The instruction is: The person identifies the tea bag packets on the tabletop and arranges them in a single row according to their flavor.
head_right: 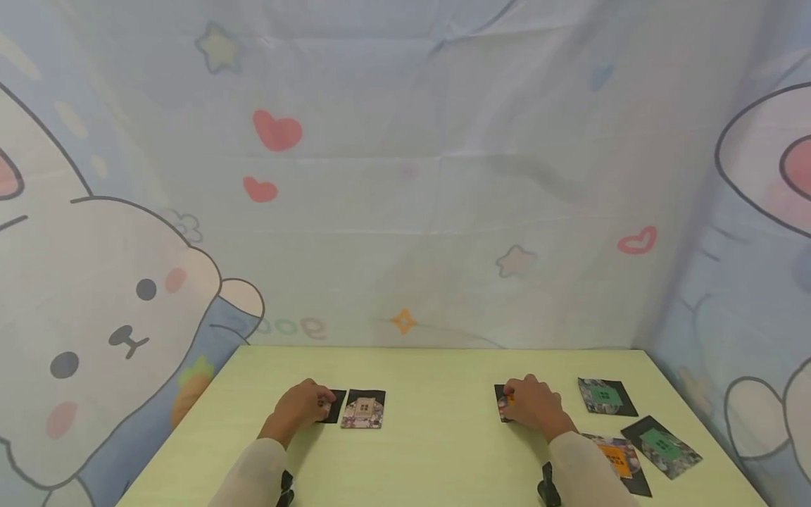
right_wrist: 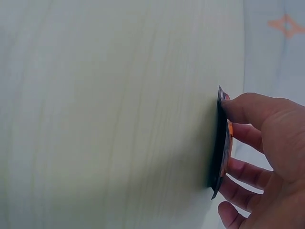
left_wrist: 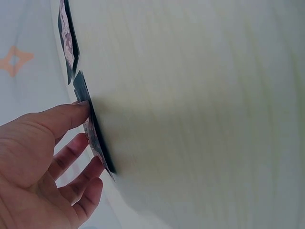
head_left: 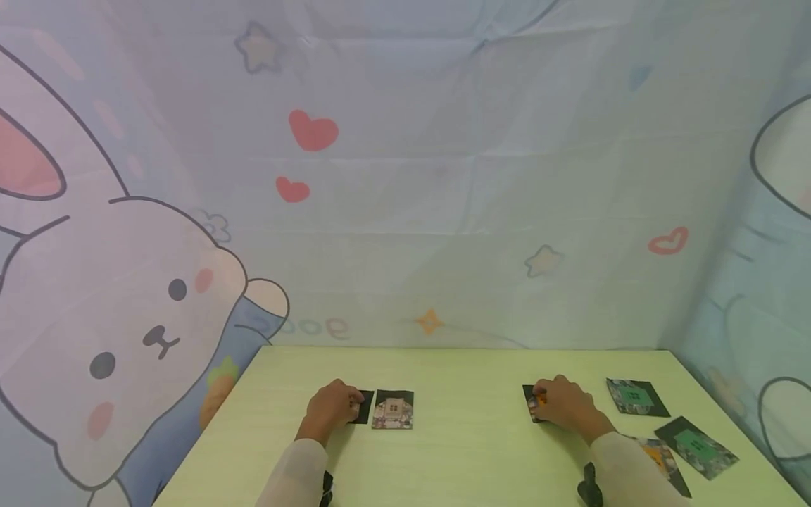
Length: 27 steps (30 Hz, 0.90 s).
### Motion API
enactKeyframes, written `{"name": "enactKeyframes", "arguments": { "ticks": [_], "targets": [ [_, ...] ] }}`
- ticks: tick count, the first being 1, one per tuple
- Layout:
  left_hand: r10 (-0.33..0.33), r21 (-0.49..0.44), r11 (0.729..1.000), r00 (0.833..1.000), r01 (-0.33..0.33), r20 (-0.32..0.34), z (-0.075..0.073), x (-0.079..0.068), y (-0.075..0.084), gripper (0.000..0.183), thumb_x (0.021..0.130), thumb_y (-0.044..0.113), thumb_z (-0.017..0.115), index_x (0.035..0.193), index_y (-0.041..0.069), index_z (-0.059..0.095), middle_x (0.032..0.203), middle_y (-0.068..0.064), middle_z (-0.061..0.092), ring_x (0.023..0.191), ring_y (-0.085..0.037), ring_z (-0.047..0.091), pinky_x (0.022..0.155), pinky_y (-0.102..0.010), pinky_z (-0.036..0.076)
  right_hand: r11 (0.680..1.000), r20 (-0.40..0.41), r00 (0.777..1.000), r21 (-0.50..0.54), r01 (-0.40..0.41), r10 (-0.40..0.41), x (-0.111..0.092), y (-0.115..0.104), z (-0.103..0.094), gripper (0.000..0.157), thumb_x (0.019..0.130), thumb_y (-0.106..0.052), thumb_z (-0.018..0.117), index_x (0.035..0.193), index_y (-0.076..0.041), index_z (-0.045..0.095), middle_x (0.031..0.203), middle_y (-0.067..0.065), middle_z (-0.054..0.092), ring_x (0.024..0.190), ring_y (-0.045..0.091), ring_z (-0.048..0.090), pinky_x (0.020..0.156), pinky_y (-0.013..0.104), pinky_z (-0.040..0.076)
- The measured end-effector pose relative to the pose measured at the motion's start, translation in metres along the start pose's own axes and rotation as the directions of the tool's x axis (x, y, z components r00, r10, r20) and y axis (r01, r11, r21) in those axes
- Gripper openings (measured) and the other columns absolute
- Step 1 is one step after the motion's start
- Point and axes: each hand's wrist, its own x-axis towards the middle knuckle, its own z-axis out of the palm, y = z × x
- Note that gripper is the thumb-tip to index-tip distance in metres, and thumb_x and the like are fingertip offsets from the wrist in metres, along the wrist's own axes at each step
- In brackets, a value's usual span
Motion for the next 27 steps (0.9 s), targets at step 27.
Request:
{"name": "enactKeyframes", "arguments": {
  "ticks": [27],
  "targets": [
    [-0.008, 0.005, 1.000, 1.000, 0.008, 0.005, 0.004, 0.003, -0.001, 0.016, 0.093, 0.019, 0.073, 0.108, 0.022, 0.078, 0.111, -0.009, 0.064, 0.079, -0.025, 0.061, 0.071, -0.042, 0.055, 0.998, -0.044, 0.999, 0.052, 0.029, -0.027, 0.003, -0.059, 0.026, 0.036, 0.084, -0.033, 0.077, 0.114, -0.015, 0.071, 0.105, 0.010, 0.060, 0.089, 0.031, 0.060, 0.075, 0.056, 0.052]
  ]
}}
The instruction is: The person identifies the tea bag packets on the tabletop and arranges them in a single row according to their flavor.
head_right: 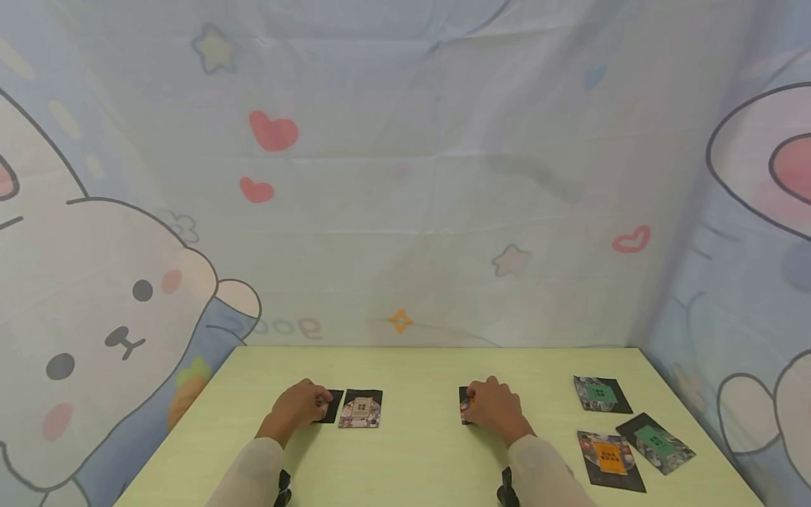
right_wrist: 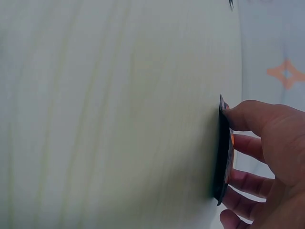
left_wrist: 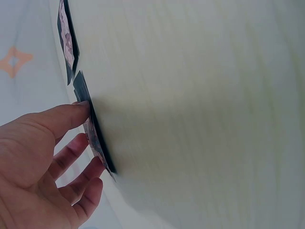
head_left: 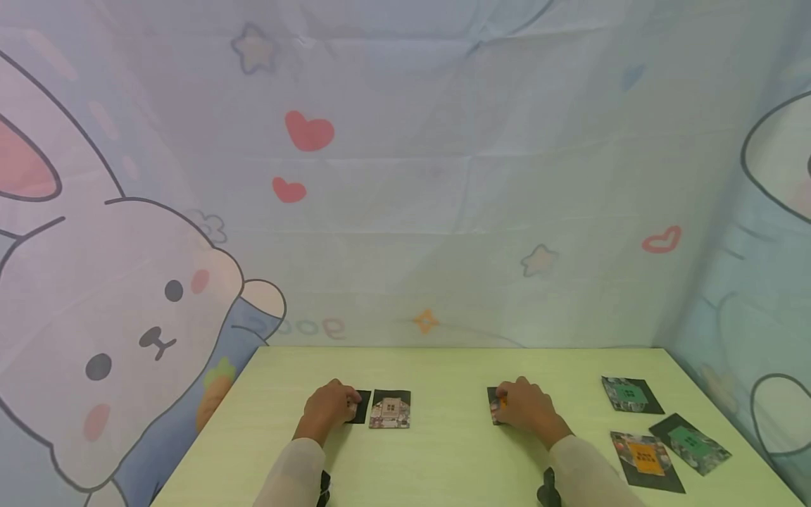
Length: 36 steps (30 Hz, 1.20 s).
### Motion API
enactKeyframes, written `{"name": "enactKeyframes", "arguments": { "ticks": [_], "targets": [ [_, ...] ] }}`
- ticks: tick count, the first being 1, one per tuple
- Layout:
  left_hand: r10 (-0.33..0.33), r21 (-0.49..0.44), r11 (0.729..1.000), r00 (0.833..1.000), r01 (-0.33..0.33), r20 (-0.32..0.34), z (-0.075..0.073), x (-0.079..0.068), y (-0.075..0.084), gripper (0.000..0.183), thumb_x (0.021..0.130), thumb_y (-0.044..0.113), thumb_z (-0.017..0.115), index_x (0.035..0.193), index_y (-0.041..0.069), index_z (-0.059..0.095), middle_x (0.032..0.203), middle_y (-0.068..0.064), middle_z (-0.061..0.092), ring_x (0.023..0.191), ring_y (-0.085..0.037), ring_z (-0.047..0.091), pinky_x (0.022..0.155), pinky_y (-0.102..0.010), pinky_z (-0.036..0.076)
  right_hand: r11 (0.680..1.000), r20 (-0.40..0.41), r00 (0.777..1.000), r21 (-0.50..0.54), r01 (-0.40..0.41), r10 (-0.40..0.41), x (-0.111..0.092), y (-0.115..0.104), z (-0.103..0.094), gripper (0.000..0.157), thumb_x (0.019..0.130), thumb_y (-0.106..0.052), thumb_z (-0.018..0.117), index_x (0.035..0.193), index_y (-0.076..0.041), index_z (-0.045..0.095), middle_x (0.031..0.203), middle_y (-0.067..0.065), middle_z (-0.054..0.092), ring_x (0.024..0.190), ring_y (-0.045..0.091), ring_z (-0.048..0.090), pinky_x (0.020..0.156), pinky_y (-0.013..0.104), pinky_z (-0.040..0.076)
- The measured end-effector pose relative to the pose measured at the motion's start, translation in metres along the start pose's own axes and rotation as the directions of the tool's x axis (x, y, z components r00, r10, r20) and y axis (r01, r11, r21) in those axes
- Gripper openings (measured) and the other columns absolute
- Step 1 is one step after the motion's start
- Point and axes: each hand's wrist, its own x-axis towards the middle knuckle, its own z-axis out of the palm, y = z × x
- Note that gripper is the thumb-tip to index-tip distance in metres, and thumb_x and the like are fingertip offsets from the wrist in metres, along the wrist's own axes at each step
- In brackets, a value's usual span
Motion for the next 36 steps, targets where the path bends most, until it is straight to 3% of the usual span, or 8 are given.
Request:
{"name": "enactKeyframes", "arguments": {
  "ticks": [21, 27, 36],
  "targets": [
    [-0.024, -0.004, 1.000, 1.000, 0.024, 0.008, 0.000, 0.002, 0.001, 0.015, 0.092, 0.018, 0.074, 0.107, 0.023, 0.078, 0.112, -0.010, 0.064, 0.078, -0.023, 0.059, 0.070, -0.041, 0.054, 0.999, -0.029, 0.998, 0.006, 0.050, -0.049, -0.001, -0.068, 0.021, 0.032, 0.086, -0.034, 0.074, 0.112, -0.015, 0.073, 0.096, 0.006, 0.057, 0.083, 0.027, 0.057, 0.071, 0.053, 0.053],
    [-0.016, 0.004, 1.000, 1.000, 0.016, 0.006, 0.002, 0.002, -0.002, 0.017, 0.091, 0.017, 0.075, 0.107, 0.022, 0.078, 0.111, -0.010, 0.063, 0.078, -0.023, 0.059, 0.069, -0.041, 0.054, 0.998, -0.034, 0.997, 0.007, 0.068, -0.068, 0.000, -0.090, 0.028, 0.034, 0.082, -0.032, 0.074, 0.112, -0.014, 0.073, 0.091, 0.005, 0.055, 0.078, 0.025, 0.054, 0.066, 0.047, 0.051],
    [-0.007, -0.017, 1.000, 1.000, 0.007, 0.015, 0.000, 0.001, -0.001, 0.017, 0.093, 0.017, 0.073, 0.109, 0.021, 0.077, 0.111, -0.009, 0.063, 0.075, -0.020, 0.056, 0.068, -0.038, 0.052, 0.997, -0.041, 0.996, -0.004, 0.074, -0.074, 0.007, -0.107, 0.042, 0.037, 0.080, -0.035, 0.075, 0.112, -0.017, 0.074, 0.091, 0.004, 0.055, 0.078, 0.024, 0.051, 0.067, 0.046, 0.048]
  ]
}}
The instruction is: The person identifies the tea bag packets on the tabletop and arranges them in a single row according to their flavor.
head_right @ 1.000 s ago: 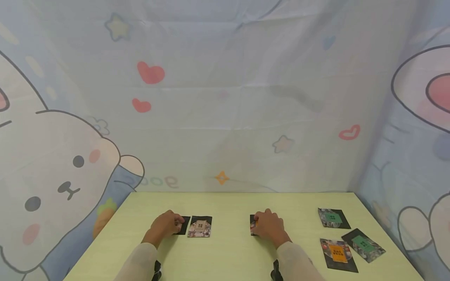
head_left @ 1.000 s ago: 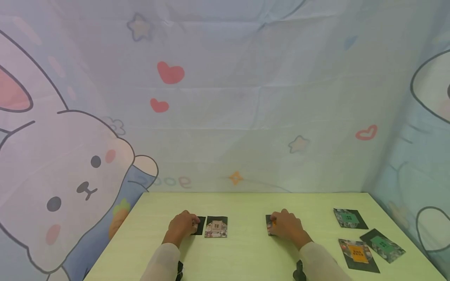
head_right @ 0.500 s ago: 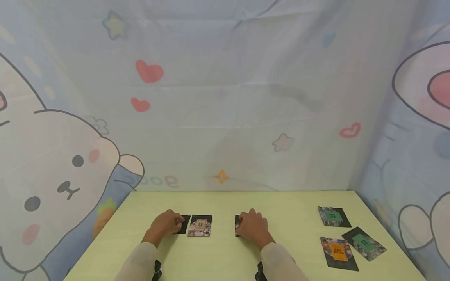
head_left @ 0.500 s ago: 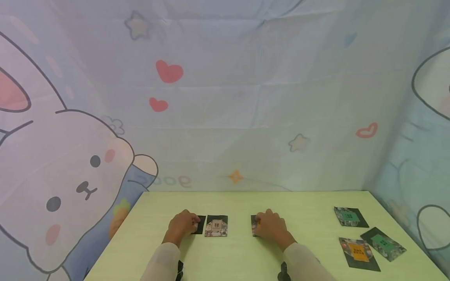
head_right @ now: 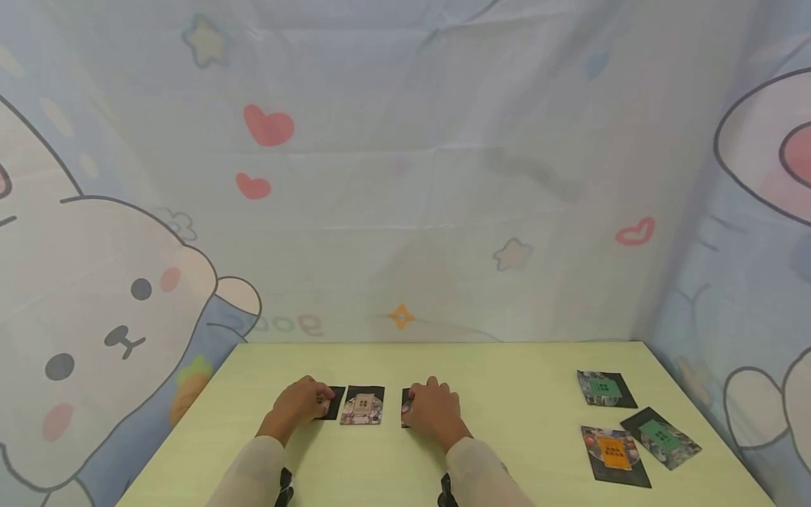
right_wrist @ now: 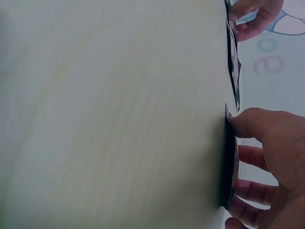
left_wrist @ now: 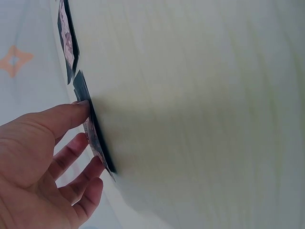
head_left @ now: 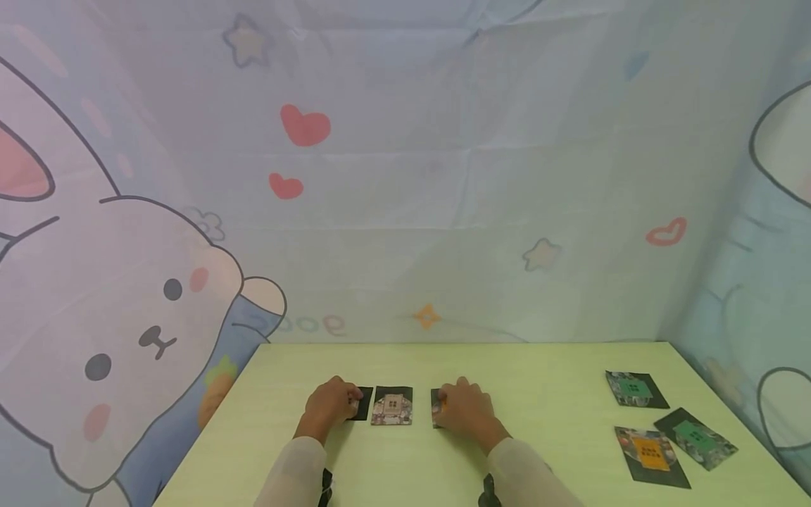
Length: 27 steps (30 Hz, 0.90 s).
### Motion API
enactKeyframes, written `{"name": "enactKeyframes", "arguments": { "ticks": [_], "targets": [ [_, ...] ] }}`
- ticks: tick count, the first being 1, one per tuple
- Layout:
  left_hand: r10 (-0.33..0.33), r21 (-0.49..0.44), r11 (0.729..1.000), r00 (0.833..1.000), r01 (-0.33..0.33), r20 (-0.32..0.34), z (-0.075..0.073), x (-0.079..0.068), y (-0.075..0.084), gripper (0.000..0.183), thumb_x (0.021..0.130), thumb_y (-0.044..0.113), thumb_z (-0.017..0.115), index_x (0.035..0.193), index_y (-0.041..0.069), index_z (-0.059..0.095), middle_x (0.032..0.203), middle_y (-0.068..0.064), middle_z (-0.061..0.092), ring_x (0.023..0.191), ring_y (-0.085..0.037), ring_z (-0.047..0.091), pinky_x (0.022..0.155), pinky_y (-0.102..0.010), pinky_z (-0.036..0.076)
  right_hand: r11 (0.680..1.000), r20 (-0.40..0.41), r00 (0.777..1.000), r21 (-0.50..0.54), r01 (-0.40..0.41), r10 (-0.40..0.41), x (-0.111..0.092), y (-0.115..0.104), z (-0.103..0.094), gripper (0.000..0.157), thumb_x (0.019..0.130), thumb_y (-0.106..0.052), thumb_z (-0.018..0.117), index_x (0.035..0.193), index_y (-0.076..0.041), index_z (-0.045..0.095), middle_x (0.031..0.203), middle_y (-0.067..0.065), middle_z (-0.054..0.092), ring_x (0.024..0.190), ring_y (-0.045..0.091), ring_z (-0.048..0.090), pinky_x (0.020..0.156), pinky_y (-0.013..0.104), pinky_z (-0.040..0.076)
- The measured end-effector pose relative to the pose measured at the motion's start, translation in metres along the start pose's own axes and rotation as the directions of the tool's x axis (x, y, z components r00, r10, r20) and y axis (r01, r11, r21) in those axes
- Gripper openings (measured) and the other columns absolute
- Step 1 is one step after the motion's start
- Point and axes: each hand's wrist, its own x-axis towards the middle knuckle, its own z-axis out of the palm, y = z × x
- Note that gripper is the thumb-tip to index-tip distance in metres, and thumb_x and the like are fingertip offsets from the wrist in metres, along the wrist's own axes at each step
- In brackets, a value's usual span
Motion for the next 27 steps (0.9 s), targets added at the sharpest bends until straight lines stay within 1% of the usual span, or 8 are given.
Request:
{"name": "enactKeyframes", "arguments": {
  "ticks": [4, 8, 13, 18, 20, 24, 27],
  "targets": [
    [-0.002, -0.002, 1.000, 1.000, 0.002, -0.001, -0.003, -0.001, 0.000, 0.017, 0.093, 0.017, 0.073, 0.109, 0.022, 0.078, 0.111, -0.009, 0.063, 0.075, -0.021, 0.056, 0.068, -0.038, 0.052, 1.000, -0.002, 1.000, -0.011, 0.005, -0.005, 0.001, -0.008, 0.001, 0.037, 0.080, -0.037, 0.077, 0.112, -0.017, 0.074, 0.089, 0.003, 0.054, 0.076, 0.023, 0.051, 0.066, 0.045, 0.048],
    [0.004, 0.005, 1.000, 1.000, -0.004, -0.001, -0.005, -0.003, 0.002, 0.018, 0.092, 0.016, 0.074, 0.109, 0.022, 0.078, 0.111, -0.009, 0.063, 0.078, -0.022, 0.058, 0.069, -0.039, 0.053, 1.000, 0.000, 1.000, -0.018, 0.004, -0.004, 0.002, -0.013, 0.001, 0.039, 0.081, -0.039, 0.078, 0.113, -0.016, 0.074, 0.089, 0.003, 0.054, 0.076, 0.022, 0.051, 0.067, 0.045, 0.049],
    [0.003, 0.004, 1.000, 1.000, -0.003, -0.003, -0.005, -0.004, 0.004, 0.018, 0.092, 0.016, 0.074, 0.108, 0.022, 0.078, 0.111, -0.009, 0.064, 0.081, -0.024, 0.060, 0.072, -0.041, 0.054, 1.000, 0.001, 1.000, -0.017, -0.004, 0.004, 0.005, -0.016, 0.005, 0.040, 0.081, -0.039, 0.077, 0.114, -0.015, 0.073, 0.090, 0.003, 0.054, 0.077, 0.023, 0.050, 0.069, 0.046, 0.048],
    [0.008, -0.003, 1.000, 1.000, -0.008, -0.012, -0.005, -0.006, 0.003, 0.016, 0.092, 0.016, 0.074, 0.107, 0.021, 0.078, 0.110, -0.010, 0.064, 0.079, -0.023, 0.059, 0.070, -0.041, 0.054, 1.000, -0.001, 1.000, -0.027, -0.007, 0.007, 0.007, -0.020, 0.009, 0.039, 0.082, -0.038, 0.076, 0.114, -0.016, 0.073, 0.089, 0.003, 0.053, 0.077, 0.022, 0.049, 0.069, 0.045, 0.047],
    [0.000, -0.002, 1.000, 1.000, 0.000, -0.014, -0.006, -0.006, 0.003, 0.016, 0.092, 0.017, 0.074, 0.107, 0.021, 0.078, 0.111, -0.010, 0.064, 0.079, -0.023, 0.059, 0.070, -0.041, 0.054, 0.999, -0.001, 1.000, -0.038, -0.002, 0.002, 0.008, -0.021, 0.010, 0.038, 0.082, -0.039, 0.075, 0.113, -0.017, 0.073, 0.089, 0.002, 0.052, 0.078, 0.022, 0.049, 0.070, 0.045, 0.047],
    [0.000, 0.008, 1.000, 1.000, 0.001, -0.019, -0.006, -0.006, 0.002, 0.016, 0.092, 0.017, 0.074, 0.108, 0.021, 0.078, 0.112, -0.010, 0.064, 0.079, -0.024, 0.060, 0.071, -0.041, 0.055, 0.999, -0.005, 1.000, -0.046, 0.004, -0.004, 0.010, -0.023, 0.014, 0.036, 0.083, -0.039, 0.074, 0.111, -0.017, 0.072, 0.090, 0.003, 0.052, 0.079, 0.024, 0.050, 0.071, 0.047, 0.048],
    [0.005, 0.005, 1.000, 1.000, -0.005, -0.016, -0.006, -0.006, 0.003, 0.016, 0.092, 0.017, 0.074, 0.108, 0.021, 0.078, 0.113, -0.011, 0.064, 0.080, -0.025, 0.061, 0.071, -0.042, 0.055, 0.999, -0.004, 1.000, -0.047, -0.006, 0.006, 0.011, -0.023, 0.017, 0.037, 0.082, -0.039, 0.075, 0.111, -0.017, 0.072, 0.090, 0.004, 0.053, 0.080, 0.025, 0.051, 0.073, 0.049, 0.048]
  ]
}}
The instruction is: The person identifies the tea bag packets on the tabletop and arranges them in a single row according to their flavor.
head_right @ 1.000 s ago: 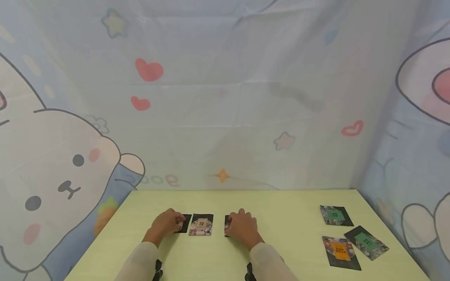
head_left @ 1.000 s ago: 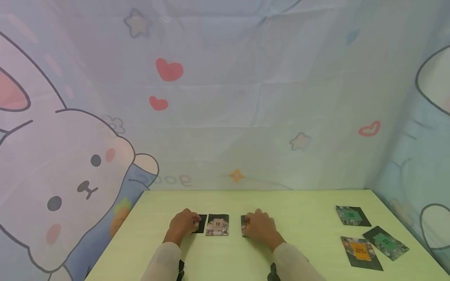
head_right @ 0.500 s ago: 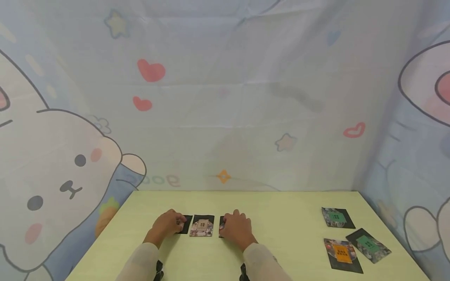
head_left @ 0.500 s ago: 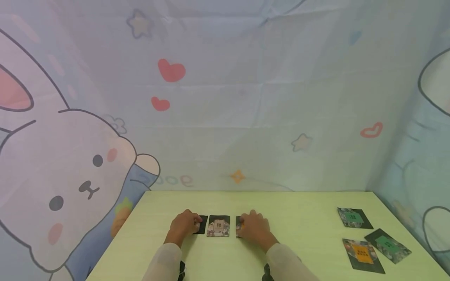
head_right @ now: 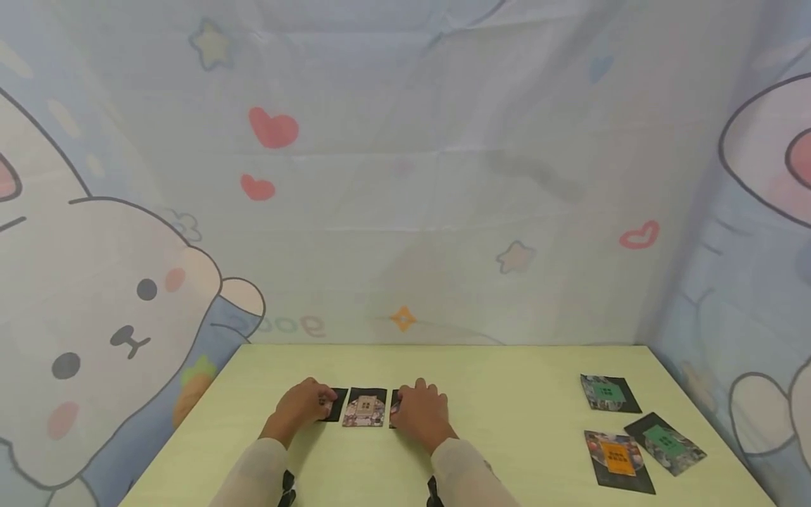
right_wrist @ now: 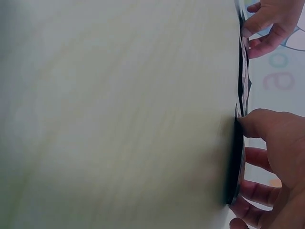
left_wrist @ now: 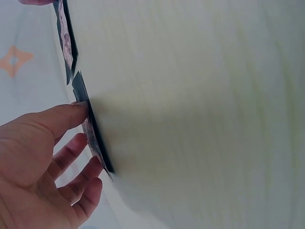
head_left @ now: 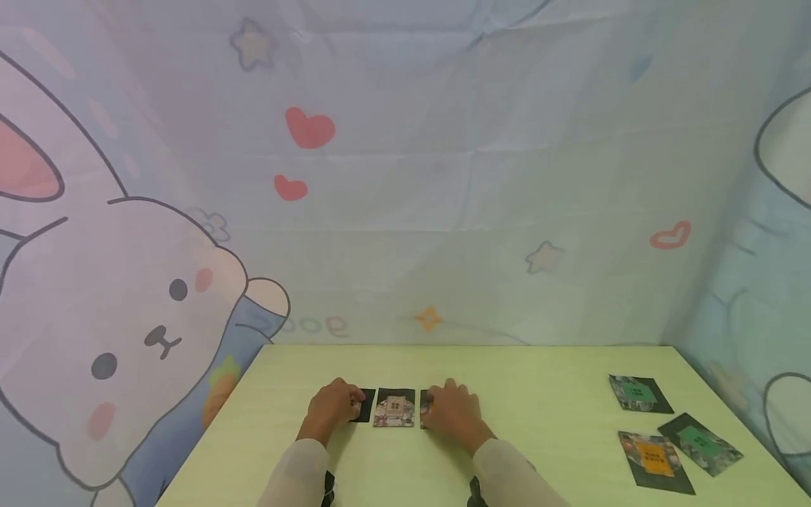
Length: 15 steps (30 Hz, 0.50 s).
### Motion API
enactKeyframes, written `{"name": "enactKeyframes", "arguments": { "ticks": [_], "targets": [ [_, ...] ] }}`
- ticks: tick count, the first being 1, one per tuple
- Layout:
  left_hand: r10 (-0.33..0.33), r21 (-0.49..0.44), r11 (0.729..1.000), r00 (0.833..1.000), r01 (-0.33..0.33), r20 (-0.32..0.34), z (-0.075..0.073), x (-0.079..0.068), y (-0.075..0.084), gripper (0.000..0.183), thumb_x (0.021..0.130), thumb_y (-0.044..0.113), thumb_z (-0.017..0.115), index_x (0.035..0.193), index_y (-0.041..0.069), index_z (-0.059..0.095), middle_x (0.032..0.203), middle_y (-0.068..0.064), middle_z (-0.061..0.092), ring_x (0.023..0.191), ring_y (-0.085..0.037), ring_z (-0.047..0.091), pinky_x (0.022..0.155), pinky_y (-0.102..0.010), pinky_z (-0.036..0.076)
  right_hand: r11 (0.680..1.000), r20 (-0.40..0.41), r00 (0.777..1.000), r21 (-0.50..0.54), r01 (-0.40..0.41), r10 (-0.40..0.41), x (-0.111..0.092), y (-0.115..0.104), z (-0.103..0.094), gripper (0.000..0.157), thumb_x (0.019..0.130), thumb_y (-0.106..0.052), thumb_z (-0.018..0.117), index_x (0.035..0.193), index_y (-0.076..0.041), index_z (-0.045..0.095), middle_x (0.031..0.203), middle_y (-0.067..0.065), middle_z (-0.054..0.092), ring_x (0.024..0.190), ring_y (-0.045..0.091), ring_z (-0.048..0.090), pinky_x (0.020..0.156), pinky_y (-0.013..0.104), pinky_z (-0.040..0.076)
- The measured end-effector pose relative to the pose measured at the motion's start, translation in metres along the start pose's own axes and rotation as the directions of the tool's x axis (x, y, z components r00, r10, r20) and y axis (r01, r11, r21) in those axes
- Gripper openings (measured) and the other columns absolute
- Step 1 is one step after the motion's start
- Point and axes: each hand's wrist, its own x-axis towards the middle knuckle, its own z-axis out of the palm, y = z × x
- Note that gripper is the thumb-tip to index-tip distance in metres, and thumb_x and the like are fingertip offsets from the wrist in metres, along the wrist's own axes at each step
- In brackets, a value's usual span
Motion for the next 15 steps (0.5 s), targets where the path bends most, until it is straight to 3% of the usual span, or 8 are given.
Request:
{"name": "enactKeyframes", "arguments": {
  "ticks": [15],
  "targets": [
    [-0.003, 0.007, 1.000, 1.000, 0.003, -0.011, 0.0009, -0.0012, 0.0028, 0.016, 0.093, 0.016, 0.072, 0.107, 0.020, 0.078, 0.111, -0.011, 0.064, 0.078, -0.025, 0.060, 0.070, -0.043, 0.055, 1.000, 0.010, 1.000, -0.007, -0.002, 0.002, 0.0005, -0.0012, -0.0005, 0.040, 0.085, -0.043, 0.075, 0.114, -0.017, 0.072, 0.091, 0.005, 0.050, 0.079, 0.025, 0.048, 0.072, 0.047, 0.046]
  ]
}}
